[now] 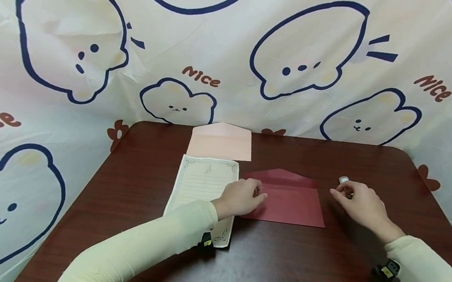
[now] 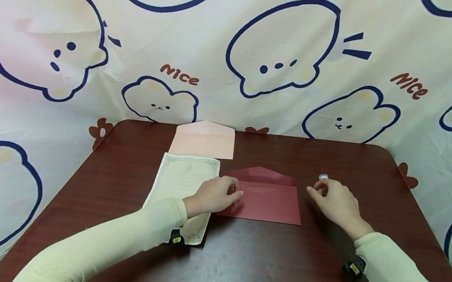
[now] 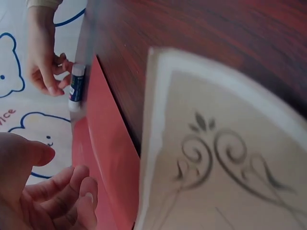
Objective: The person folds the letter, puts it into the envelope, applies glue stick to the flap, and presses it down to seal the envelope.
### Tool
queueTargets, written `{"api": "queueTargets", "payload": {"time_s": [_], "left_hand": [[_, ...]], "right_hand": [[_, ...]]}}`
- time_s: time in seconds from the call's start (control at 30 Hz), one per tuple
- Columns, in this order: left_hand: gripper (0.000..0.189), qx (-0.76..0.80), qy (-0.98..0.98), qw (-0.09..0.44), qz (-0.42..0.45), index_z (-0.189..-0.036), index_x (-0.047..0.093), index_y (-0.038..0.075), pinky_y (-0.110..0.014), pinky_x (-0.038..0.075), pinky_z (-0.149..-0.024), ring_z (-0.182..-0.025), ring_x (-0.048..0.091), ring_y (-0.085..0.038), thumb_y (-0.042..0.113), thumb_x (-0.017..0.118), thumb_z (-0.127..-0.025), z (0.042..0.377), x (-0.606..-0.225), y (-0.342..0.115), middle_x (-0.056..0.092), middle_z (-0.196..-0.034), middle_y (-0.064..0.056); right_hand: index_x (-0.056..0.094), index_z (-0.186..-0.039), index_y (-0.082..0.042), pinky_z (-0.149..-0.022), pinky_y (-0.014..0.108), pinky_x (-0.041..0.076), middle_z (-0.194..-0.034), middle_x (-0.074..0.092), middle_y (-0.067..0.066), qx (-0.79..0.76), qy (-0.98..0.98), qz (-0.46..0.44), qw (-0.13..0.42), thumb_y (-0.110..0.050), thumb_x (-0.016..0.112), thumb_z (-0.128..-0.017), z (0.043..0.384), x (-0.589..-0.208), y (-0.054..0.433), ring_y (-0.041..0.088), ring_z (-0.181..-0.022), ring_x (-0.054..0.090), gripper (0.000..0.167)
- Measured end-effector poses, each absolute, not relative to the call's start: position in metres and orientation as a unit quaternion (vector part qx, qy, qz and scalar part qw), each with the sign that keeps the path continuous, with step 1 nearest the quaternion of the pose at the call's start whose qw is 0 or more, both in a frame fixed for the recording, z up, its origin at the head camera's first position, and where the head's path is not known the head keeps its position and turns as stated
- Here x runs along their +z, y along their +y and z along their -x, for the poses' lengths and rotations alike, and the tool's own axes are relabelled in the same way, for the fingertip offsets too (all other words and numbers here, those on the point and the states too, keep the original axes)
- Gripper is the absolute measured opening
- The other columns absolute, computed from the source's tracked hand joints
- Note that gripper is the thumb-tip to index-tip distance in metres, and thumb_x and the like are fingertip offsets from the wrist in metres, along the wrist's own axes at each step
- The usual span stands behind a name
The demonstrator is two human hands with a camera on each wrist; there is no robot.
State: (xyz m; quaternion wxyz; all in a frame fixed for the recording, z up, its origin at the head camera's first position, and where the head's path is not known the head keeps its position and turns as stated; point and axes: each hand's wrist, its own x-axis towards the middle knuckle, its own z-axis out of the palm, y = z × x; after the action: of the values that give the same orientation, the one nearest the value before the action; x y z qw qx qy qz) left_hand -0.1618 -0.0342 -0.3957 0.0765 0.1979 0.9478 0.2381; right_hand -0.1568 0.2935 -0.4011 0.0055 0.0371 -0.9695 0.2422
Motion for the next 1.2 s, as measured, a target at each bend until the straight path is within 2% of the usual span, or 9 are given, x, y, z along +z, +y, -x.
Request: {"api": "queueTargets", "payload": {"time_s": [0.4, 0.63, 0.8, 0.97, 1.2], "left_hand": [[0.022, 0.233, 0.940, 0.102, -0.226, -0.086, 0.064, 0.019, -0.025, 0.041, -0.051, -0.057, 0.053, -0.008, 0.035, 0.059, -0.101, 0.149, -0.401, -0.020, 0.058, -0.065, 0.008], [0.023, 0.224, 0.941, 0.103, -0.231, -0.083, 0.064, 0.020, -0.025, 0.041, -0.052, -0.058, 0.053, -0.008, 0.035, 0.060, -0.100, 0.143, -0.405, -0.016, 0.057, -0.064, 0.009], [0.023, 0.219, 0.941, 0.102, -0.236, -0.081, 0.064, 0.022, -0.025, 0.042, -0.054, -0.060, 0.054, -0.008, 0.035, 0.060, -0.100, 0.141, -0.407, -0.013, 0.057, -0.064, 0.009], [0.022, 0.217, 0.940, 0.098, -0.243, -0.081, 0.065, 0.023, -0.025, 0.042, -0.056, -0.062, 0.054, -0.007, 0.035, 0.061, -0.099, 0.140, -0.409, -0.011, 0.057, -0.064, 0.010], [0.022, 0.234, 0.935, 0.106, -0.246, -0.082, 0.065, 0.021, -0.024, 0.041, -0.053, -0.059, 0.051, -0.006, 0.034, 0.061, -0.099, 0.136, -0.408, -0.009, 0.056, -0.063, 0.010]], "right_hand": [[0.064, -0.114, 0.000, -0.049, 0.031, 0.039, -0.093, 0.067, 0.018, 0.216, -0.976, -0.006, 0.033, -0.037, 0.064, -0.098, 0.163, -0.406, 0.312, 0.021, -0.069, 0.053, 0.041], [0.057, -0.108, 0.002, -0.048, 0.031, 0.037, -0.081, 0.059, 0.014, 0.195, -0.981, 0.004, 0.003, -0.037, 0.067, -0.095, 0.167, -0.414, 0.325, 0.021, -0.066, 0.051, 0.042], [0.054, -0.110, 0.004, -0.049, 0.031, 0.039, -0.078, 0.058, 0.013, 0.191, -0.981, 0.006, -0.025, -0.040, 0.069, -0.093, 0.169, -0.419, 0.331, 0.020, -0.065, 0.050, 0.049], [0.056, -0.112, 0.008, -0.051, 0.031, 0.041, -0.078, 0.060, 0.013, 0.193, -0.980, 0.006, -0.055, -0.043, 0.068, -0.093, 0.171, -0.423, 0.336, 0.021, -0.066, 0.052, 0.056], [0.061, -0.111, 0.010, -0.053, 0.031, 0.041, -0.078, 0.061, 0.013, 0.206, -0.977, 0.000, -0.054, -0.039, 0.067, -0.095, 0.171, -0.425, 0.336, 0.021, -0.067, 0.052, 0.052]]}}
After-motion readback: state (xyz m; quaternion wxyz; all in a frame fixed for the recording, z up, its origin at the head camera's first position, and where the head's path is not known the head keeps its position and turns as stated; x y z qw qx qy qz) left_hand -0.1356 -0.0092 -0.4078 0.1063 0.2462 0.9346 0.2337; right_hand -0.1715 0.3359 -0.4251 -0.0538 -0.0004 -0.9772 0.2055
